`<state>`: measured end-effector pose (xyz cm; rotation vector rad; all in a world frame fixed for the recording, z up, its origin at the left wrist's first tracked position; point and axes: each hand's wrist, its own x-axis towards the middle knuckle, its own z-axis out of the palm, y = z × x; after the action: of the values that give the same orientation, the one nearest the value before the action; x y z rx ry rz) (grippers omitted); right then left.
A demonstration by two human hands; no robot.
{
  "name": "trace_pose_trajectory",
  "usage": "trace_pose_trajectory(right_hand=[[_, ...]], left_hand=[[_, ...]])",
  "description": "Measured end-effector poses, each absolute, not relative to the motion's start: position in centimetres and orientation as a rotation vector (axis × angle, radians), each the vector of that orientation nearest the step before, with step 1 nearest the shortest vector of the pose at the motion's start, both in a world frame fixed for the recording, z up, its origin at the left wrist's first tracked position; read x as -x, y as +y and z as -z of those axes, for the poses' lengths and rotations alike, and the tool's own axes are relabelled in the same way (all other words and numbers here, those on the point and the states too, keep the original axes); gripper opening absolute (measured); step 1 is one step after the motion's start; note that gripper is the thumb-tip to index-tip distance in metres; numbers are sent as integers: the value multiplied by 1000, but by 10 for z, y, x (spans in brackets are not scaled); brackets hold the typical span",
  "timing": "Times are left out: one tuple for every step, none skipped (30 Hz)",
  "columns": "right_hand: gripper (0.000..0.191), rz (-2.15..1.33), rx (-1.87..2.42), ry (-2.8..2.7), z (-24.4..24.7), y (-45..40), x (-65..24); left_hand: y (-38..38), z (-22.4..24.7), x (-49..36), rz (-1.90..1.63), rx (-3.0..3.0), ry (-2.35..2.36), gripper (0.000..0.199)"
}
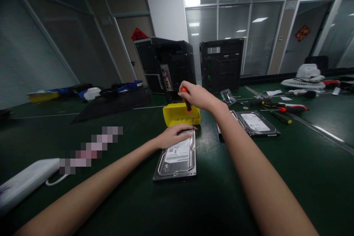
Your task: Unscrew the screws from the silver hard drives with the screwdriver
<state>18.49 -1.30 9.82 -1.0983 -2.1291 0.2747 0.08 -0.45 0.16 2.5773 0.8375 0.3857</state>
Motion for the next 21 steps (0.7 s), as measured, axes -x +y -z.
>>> trace_pose_trajectory(right_hand=[[16,-279,1099,-2125,-99,-14,-185],[17,-292,1100,-2125,-99,-14,-184],[18,-307,1101,-2123,-99,-15,-184],[19,-322,1101,-2122,-100,-16,-184],[20,-333,1100,-2120,-100,-16,-184],[21,-339,1101,-2117,-100,-16,-184],[23,-340,1104,-2113,-100,-17,-184],[25,-339,1109,-2108,-100,-16,-184],[28,-334,1115,-2103,-99,-16,-185],[30,-327,1121,-2095,-99,-16,-185],[32,-321,1126,-2088,-99,-15,-186],[33,-319,1128,-2082,-98,-15,-186],[34,-322,1131,-2078,-98,-15,-186],[34,-327,1133,-2076,-98,-14,-185],[34,-332,1136,-2076,-98,-14,-185],[33,-334,1140,-2074,-98,-14,-184],[32,-335,1147,-2072,-98,-14,-182],[31,-338,1156,-2067,-98,-15,-181],[30,-344,1168,-2063,-98,-15,-180],[31,-353,1179,-2059,-99,-15,-180],[32,-365,1191,-2056,-99,-16,-180]], left_hand=[[-5,-2,-1,-386,-2574,828,40],[-5,-2,-1,-386,-2572,817,40],[-5,-3,-1,-384,-2571,806,40],[-5,-3,-1,-381,-2570,800,40],[-5,-3,-1,-377,-2569,797,39],[-5,-3,-1,-371,-2569,796,38],[-5,-3,-1,-369,-2568,797,38],[-5,-3,-2,-369,-2567,800,37],[-5,-3,-2,-372,-2566,804,37],[-5,-3,-2,-372,-2565,806,37],[-5,-3,-2,-371,-2565,808,37],[-5,-3,-2,-371,-2565,811,38],[-5,-4,-2,-368,-2565,814,38],[-5,-4,-2,-363,-2565,817,38],[-6,-4,-2,-358,-2566,821,38],[-6,-5,-2,-354,-2567,827,38],[-5,-5,-2,-352,-2569,832,39],[-5,-5,-2,-352,-2572,834,39],[-5,-4,-2,-357,-2575,834,39],[-5,-4,-2,-363,-2580,832,39],[-4,-3,-2,-368,-2585,826,38]])
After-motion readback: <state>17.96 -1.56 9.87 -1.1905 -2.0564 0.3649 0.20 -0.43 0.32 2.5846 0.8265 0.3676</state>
